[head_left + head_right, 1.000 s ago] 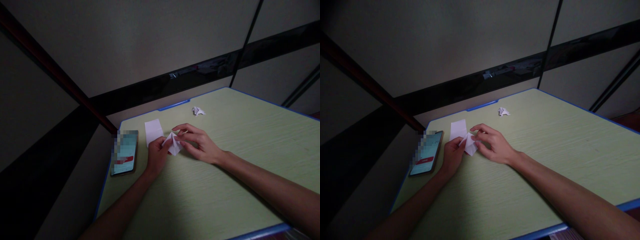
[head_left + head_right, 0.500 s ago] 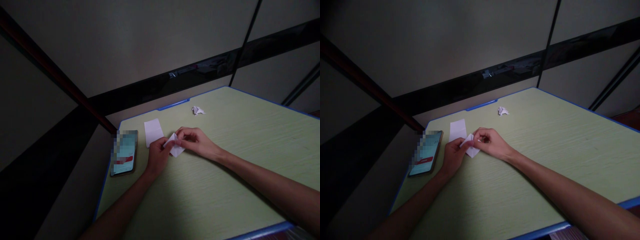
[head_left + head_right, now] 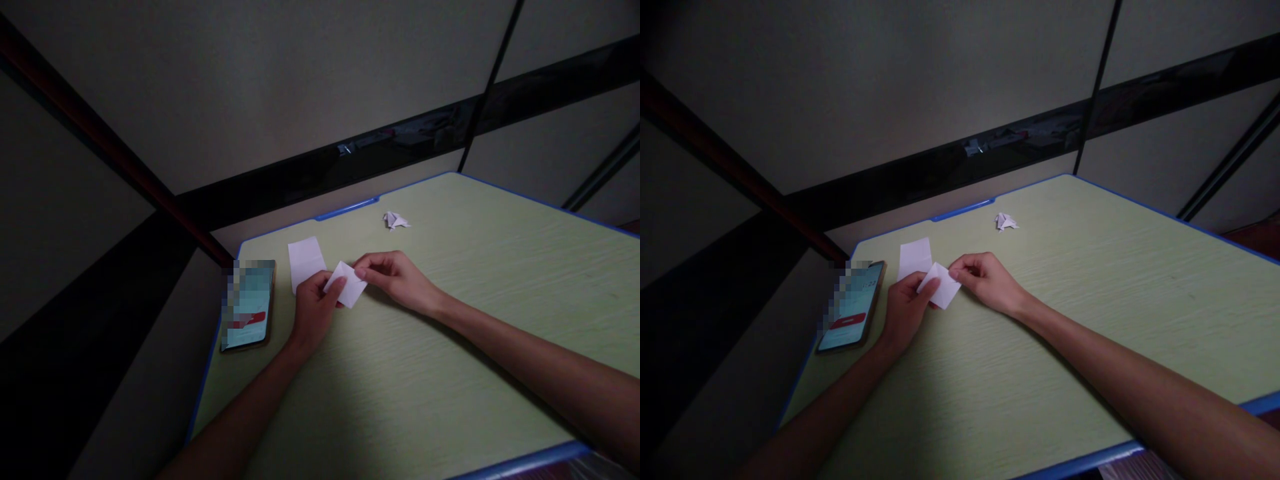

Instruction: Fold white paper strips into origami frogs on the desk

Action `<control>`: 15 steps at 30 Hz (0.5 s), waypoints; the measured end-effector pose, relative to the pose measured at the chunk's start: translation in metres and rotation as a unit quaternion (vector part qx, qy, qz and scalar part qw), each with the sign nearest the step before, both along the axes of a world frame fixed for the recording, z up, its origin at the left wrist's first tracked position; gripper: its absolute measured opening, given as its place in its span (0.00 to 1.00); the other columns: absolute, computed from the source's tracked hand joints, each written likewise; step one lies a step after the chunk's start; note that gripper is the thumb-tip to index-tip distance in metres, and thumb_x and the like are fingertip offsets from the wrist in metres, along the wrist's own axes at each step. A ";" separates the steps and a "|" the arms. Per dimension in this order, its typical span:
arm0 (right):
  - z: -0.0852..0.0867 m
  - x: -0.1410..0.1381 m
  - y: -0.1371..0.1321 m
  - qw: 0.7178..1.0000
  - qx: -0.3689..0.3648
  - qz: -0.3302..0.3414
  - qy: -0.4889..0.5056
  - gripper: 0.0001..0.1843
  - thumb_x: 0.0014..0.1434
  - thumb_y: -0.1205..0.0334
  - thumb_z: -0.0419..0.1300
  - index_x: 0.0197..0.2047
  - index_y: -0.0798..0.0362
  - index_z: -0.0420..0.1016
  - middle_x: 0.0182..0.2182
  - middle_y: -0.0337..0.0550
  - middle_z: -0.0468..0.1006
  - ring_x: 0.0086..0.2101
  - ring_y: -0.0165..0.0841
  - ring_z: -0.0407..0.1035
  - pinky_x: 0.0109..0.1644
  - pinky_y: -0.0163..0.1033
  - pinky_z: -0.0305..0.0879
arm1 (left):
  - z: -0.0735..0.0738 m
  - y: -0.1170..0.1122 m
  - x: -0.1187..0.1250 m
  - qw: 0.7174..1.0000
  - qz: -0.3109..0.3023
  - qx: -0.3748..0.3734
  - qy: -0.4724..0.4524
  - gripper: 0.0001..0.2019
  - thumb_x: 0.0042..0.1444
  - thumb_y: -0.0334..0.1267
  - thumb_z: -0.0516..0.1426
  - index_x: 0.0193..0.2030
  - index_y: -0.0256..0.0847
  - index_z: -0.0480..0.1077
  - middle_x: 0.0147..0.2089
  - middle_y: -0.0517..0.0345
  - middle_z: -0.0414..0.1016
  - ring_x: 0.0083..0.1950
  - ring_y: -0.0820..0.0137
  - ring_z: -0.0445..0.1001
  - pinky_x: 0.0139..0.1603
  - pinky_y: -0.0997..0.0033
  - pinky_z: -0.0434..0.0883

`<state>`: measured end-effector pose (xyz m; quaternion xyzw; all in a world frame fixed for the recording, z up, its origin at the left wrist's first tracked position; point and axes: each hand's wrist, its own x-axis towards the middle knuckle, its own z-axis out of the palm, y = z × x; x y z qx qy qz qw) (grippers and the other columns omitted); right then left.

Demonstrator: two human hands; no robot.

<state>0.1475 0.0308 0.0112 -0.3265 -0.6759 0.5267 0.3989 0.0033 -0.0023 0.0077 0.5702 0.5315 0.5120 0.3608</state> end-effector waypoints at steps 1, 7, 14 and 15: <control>0.000 0.000 0.000 1.000 -0.003 -0.003 -0.001 0.09 0.49 0.62 0.54 0.26 0.60 0.68 0.22 0.40 0.69 0.24 0.27 0.62 0.31 0.35 0.57 | 0.000 0.000 0.000 1.000 -0.005 -0.004 0.000 0.08 0.43 0.38 0.55 0.19 0.35 0.66 0.16 0.65 0.62 0.18 0.78 0.60 0.18 0.80 0.57; -0.002 -0.004 0.000 0.999 -0.033 -0.018 0.032 0.06 0.45 0.65 0.58 0.26 0.59 0.64 0.20 0.35 0.65 0.21 0.23 0.58 0.25 0.31 0.53 | -0.003 0.002 -0.002 1.000 -0.011 -0.011 0.014 0.08 0.43 0.38 0.56 0.21 0.35 0.65 0.17 0.65 0.61 0.20 0.79 0.58 0.18 0.80 0.56; 0.001 -0.004 -0.005 0.999 -0.008 0.030 -0.035 0.07 0.51 0.63 0.53 0.25 0.58 0.65 0.16 0.33 0.61 0.18 0.22 0.53 0.20 0.30 0.48 | -0.003 0.002 -0.001 0.997 -0.065 -0.031 -0.004 0.08 0.43 0.38 0.55 0.21 0.36 0.64 0.18 0.65 0.61 0.20 0.79 0.57 0.20 0.79 0.55; 0.002 -0.003 -0.005 0.999 -0.002 0.031 -0.043 0.07 0.51 0.64 0.53 0.24 0.58 0.65 0.16 0.33 0.60 0.18 0.22 0.53 0.20 0.30 0.48 | -0.003 0.003 -0.001 0.997 -0.068 -0.036 -0.004 0.09 0.44 0.39 0.54 0.20 0.36 0.63 0.17 0.66 0.59 0.20 0.79 0.56 0.20 0.79 0.54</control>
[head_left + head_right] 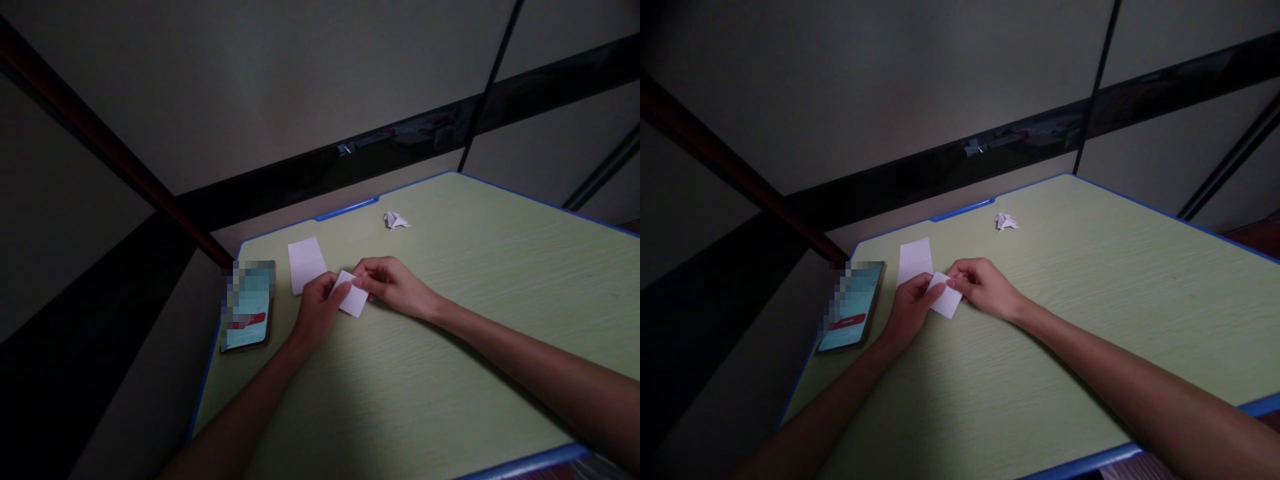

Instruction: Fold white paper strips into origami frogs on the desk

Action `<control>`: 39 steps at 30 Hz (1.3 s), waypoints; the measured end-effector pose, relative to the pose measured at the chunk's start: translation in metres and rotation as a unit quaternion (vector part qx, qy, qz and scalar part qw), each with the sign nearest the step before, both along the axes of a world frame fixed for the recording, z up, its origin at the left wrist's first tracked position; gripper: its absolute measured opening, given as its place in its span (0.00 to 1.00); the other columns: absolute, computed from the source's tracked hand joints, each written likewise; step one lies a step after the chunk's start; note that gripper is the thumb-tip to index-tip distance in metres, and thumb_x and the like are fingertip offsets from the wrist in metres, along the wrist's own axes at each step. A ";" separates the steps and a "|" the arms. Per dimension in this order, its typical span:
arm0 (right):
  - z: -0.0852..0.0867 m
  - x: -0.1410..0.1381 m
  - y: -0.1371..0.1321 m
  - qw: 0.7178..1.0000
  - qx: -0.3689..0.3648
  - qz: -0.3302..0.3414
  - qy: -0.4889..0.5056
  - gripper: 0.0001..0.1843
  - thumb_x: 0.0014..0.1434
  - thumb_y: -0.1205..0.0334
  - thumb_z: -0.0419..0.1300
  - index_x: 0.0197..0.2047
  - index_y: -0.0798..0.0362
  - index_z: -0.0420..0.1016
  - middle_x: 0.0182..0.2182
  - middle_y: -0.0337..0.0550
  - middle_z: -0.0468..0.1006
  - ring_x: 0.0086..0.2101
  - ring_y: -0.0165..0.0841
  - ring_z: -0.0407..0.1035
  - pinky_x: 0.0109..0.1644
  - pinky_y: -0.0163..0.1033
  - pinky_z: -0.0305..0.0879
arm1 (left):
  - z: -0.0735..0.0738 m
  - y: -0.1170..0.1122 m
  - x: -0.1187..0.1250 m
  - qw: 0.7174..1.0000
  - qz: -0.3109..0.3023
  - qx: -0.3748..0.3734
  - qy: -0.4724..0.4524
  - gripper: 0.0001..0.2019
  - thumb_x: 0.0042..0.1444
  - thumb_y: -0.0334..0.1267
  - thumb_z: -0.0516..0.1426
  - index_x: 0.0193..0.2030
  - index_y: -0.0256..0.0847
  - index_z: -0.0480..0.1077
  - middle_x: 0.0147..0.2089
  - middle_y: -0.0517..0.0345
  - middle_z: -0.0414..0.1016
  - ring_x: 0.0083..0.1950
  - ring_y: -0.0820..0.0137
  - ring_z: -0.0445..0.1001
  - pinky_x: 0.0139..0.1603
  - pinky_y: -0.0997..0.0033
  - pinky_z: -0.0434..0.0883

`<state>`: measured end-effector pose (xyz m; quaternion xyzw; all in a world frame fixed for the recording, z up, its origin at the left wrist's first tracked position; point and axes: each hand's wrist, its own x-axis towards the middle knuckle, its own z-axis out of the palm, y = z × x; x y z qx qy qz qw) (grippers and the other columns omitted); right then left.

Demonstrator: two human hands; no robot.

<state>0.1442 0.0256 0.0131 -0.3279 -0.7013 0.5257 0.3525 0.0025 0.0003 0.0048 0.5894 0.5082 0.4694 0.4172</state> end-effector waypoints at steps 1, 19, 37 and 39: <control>0.001 0.000 -0.001 1.000 0.005 0.004 -0.006 0.07 0.51 0.65 0.53 0.24 0.58 0.65 0.15 0.32 0.59 0.17 0.22 0.53 0.20 0.30 0.48 | 0.000 0.000 0.000 1.000 0.000 -0.001 0.004 0.10 0.44 0.39 0.54 0.19 0.36 0.62 0.17 0.66 0.58 0.20 0.79 0.54 0.20 0.79 0.53; -0.005 -0.003 0.000 0.996 -0.044 0.078 0.016 0.14 0.50 0.56 0.55 0.22 0.58 0.61 0.15 0.32 0.62 0.17 0.20 0.55 0.21 0.29 0.50 | 0.004 -0.005 0.002 0.994 0.104 0.028 0.033 0.15 0.46 0.40 0.52 0.14 0.37 0.58 0.12 0.68 0.53 0.15 0.81 0.52 0.15 0.79 0.51; -0.007 0.004 0.006 0.996 -0.035 0.046 0.061 0.10 0.45 0.61 0.59 0.25 0.58 0.63 0.16 0.30 0.57 0.18 0.21 0.49 0.21 0.30 0.43 | -0.007 0.005 -0.007 0.989 0.012 -0.029 -0.143 0.11 0.44 0.41 0.56 0.24 0.33 0.68 0.19 0.61 0.63 0.22 0.78 0.59 0.19 0.80 0.58; -0.007 0.005 0.006 0.997 -0.031 0.053 0.052 0.09 0.47 0.61 0.58 0.25 0.58 0.64 0.16 0.31 0.57 0.18 0.21 0.49 0.21 0.30 0.42 | -0.007 0.005 -0.007 0.989 0.012 -0.028 -0.146 0.11 0.44 0.41 0.56 0.24 0.33 0.69 0.19 0.61 0.63 0.22 0.78 0.59 0.19 0.81 0.57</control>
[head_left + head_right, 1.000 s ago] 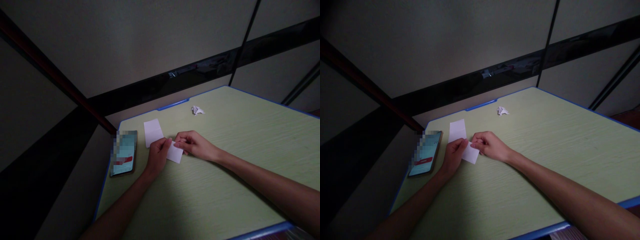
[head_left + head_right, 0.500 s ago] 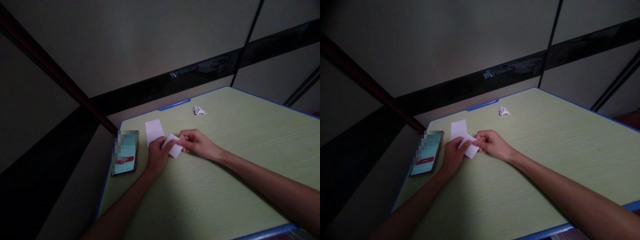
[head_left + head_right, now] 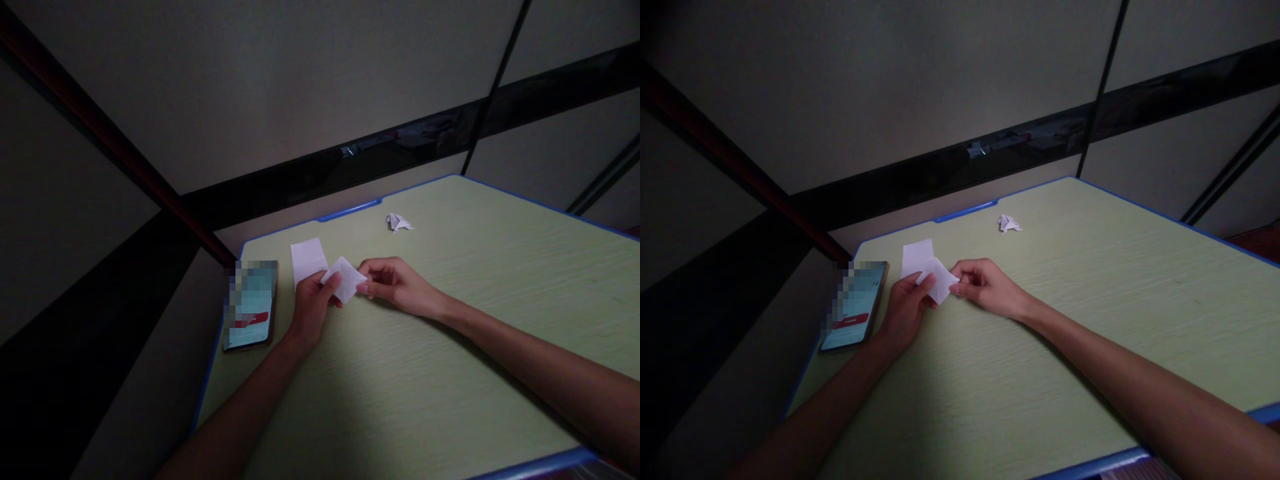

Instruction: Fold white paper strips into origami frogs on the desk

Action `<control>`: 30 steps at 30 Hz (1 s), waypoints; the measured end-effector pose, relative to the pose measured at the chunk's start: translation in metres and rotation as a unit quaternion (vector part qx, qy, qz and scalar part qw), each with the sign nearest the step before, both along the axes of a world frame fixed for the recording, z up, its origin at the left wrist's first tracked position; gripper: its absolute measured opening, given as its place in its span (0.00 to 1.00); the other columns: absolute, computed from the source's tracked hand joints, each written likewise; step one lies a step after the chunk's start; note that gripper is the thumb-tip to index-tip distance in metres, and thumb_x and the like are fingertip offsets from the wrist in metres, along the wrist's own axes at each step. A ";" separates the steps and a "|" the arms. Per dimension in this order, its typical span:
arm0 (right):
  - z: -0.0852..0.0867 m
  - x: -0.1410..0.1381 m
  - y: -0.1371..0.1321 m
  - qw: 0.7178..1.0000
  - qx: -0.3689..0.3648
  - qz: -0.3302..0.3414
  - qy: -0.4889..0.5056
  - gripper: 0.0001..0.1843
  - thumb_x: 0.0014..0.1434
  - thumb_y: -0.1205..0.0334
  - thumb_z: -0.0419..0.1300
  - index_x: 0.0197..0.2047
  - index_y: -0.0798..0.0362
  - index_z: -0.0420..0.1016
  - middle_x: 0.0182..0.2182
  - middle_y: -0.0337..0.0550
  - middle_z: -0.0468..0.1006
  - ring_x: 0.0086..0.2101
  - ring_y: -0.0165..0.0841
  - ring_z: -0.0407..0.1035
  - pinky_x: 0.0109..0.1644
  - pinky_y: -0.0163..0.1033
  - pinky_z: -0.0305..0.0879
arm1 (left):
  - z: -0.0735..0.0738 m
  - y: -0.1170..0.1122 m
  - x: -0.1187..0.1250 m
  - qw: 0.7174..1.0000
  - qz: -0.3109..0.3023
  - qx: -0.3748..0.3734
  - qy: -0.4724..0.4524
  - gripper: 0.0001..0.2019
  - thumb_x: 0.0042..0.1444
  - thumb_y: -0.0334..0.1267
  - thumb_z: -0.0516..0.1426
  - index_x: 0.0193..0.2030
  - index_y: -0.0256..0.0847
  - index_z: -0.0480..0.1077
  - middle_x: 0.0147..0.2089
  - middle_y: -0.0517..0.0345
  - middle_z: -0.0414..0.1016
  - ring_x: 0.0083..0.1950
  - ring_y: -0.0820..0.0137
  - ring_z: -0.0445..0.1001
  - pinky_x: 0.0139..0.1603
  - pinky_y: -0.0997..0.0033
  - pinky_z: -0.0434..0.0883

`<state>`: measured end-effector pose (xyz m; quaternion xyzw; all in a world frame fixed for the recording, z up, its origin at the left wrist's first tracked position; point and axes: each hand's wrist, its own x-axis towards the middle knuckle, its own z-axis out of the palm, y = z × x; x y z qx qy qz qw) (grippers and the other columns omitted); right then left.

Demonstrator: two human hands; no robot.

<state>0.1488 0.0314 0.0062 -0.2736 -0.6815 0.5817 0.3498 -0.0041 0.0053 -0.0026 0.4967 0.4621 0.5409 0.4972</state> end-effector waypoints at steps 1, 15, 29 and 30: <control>0.000 0.000 0.000 1.000 0.004 0.002 -0.004 0.09 0.47 0.61 0.57 0.25 0.58 0.64 0.16 0.31 0.57 0.18 0.22 0.49 0.21 0.30 0.43 | 0.000 0.000 0.000 1.000 0.001 0.001 -0.002 0.10 0.44 0.41 0.56 0.24 0.33 0.69 0.19 0.61 0.64 0.21 0.78 0.59 0.18 0.81 0.57; 0.005 0.004 -0.002 1.000 0.007 0.010 0.013 0.07 0.49 0.64 0.54 0.29 0.60 0.69 0.20 0.37 0.65 0.22 0.24 0.57 0.26 0.32 0.52 | -0.002 0.001 0.000 1.000 0.007 0.005 -0.012 0.10 0.46 0.40 0.55 0.24 0.34 0.67 0.19 0.61 0.63 0.21 0.78 0.59 0.18 0.80 0.56; 0.007 0.002 0.000 0.999 -0.024 -0.014 0.032 0.08 0.48 0.63 0.56 0.25 0.60 0.71 0.20 0.39 0.69 0.21 0.23 0.60 0.27 0.31 0.55 | -0.002 0.001 0.000 1.000 0.003 0.000 0.019 0.12 0.45 0.42 0.55 0.22 0.34 0.66 0.19 0.61 0.62 0.20 0.78 0.58 0.18 0.79 0.56; 0.007 0.002 -0.001 0.999 -0.024 -0.012 0.033 0.08 0.47 0.63 0.57 0.26 0.60 0.71 0.20 0.38 0.69 0.21 0.23 0.60 0.27 0.31 0.55 | -0.002 0.001 0.000 1.000 0.001 -0.001 0.022 0.12 0.45 0.42 0.55 0.22 0.34 0.65 0.19 0.61 0.62 0.20 0.78 0.58 0.18 0.79 0.56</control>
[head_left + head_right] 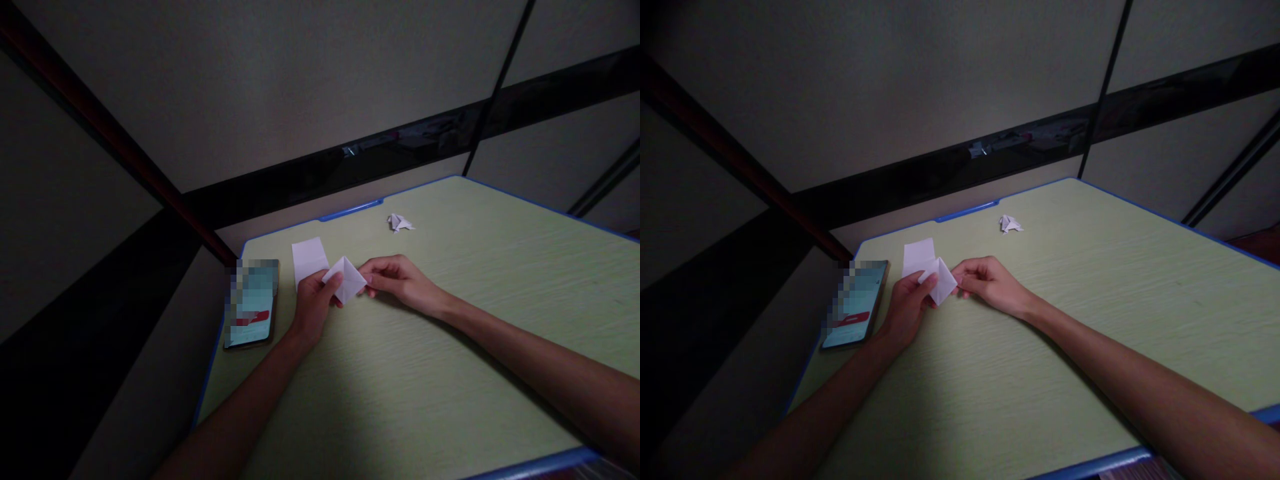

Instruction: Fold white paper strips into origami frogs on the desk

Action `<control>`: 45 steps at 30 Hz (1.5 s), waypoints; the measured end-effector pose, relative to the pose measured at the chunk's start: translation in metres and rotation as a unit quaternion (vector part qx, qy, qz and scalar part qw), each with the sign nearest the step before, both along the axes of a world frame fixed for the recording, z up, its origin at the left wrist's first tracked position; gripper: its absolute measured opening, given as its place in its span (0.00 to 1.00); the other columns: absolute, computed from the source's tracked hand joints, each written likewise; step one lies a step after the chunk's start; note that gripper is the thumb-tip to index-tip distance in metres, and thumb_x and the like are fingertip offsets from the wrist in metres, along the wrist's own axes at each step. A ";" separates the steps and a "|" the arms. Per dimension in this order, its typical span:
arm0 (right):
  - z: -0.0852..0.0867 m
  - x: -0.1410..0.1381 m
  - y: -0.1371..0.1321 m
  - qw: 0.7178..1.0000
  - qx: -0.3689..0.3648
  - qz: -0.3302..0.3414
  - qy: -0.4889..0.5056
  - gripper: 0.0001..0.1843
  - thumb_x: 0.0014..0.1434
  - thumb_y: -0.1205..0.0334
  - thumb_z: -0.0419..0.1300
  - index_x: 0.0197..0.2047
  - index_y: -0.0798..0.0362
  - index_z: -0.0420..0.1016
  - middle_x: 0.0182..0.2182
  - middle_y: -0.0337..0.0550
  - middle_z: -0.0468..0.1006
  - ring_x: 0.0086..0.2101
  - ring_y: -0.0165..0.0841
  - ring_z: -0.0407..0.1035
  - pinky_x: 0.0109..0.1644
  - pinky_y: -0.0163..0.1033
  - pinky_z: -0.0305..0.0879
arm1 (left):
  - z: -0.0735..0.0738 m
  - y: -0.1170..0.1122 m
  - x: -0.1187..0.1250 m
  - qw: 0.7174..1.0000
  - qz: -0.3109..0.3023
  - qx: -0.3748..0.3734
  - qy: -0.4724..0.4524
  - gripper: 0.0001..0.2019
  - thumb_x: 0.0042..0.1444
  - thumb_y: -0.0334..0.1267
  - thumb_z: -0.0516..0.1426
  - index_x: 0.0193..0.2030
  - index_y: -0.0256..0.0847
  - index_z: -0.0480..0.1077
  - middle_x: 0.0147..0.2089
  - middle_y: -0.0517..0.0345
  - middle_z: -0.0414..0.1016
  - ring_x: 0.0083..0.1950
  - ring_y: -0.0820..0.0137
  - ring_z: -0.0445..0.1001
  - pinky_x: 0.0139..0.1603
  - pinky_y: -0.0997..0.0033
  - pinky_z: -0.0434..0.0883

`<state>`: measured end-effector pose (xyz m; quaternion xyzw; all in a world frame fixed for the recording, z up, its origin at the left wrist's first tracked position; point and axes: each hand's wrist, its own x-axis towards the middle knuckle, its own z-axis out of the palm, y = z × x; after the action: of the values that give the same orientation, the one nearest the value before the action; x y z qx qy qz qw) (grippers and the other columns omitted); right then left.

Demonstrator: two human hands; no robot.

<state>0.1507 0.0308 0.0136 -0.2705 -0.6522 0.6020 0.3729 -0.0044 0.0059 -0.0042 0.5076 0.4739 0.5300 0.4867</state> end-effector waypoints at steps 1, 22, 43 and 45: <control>0.000 0.000 0.000 1.000 0.000 -0.001 0.001 0.08 0.47 0.63 0.57 0.26 0.60 0.71 0.20 0.38 0.69 0.21 0.24 0.60 0.27 0.31 0.55 | 0.000 0.000 0.000 1.000 0.000 0.000 0.003 0.12 0.45 0.43 0.55 0.22 0.34 0.65 0.19 0.62 0.62 0.20 0.79 0.58 0.18 0.79 0.56; -0.004 0.001 0.000 0.981 0.182 -0.048 -0.056 0.08 0.48 0.71 0.53 0.33 0.58 0.71 0.25 0.40 0.68 0.24 0.25 0.60 0.26 0.32 0.56 | 0.004 -0.001 0.003 1.000 0.002 -0.010 0.017 0.13 0.40 0.42 0.58 0.18 0.34 0.64 0.17 0.64 0.61 0.19 0.79 0.58 0.18 0.80 0.56; -0.003 0.003 -0.001 0.954 0.271 -0.036 -0.122 0.07 0.48 0.74 0.54 0.28 0.57 0.72 0.34 0.44 0.67 0.29 0.27 0.63 0.27 0.33 0.59 | 0.006 -0.002 0.001 0.991 -0.015 -0.018 0.128 0.12 0.40 0.42 0.57 0.19 0.33 0.67 0.13 0.65 0.58 0.16 0.80 0.55 0.15 0.80 0.51; -0.004 0.003 0.000 0.962 0.251 -0.029 -0.107 0.06 0.47 0.73 0.55 0.28 0.57 0.72 0.35 0.44 0.66 0.29 0.27 0.63 0.28 0.33 0.60 | 0.006 -0.002 0.000 0.991 -0.017 -0.017 0.128 0.12 0.40 0.42 0.57 0.19 0.33 0.68 0.13 0.65 0.58 0.16 0.79 0.56 0.15 0.80 0.52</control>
<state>0.1540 0.0307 0.0098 -0.2498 -0.8104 0.3755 0.3739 -0.0039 0.0042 0.0018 0.5712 0.5322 0.4441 0.4396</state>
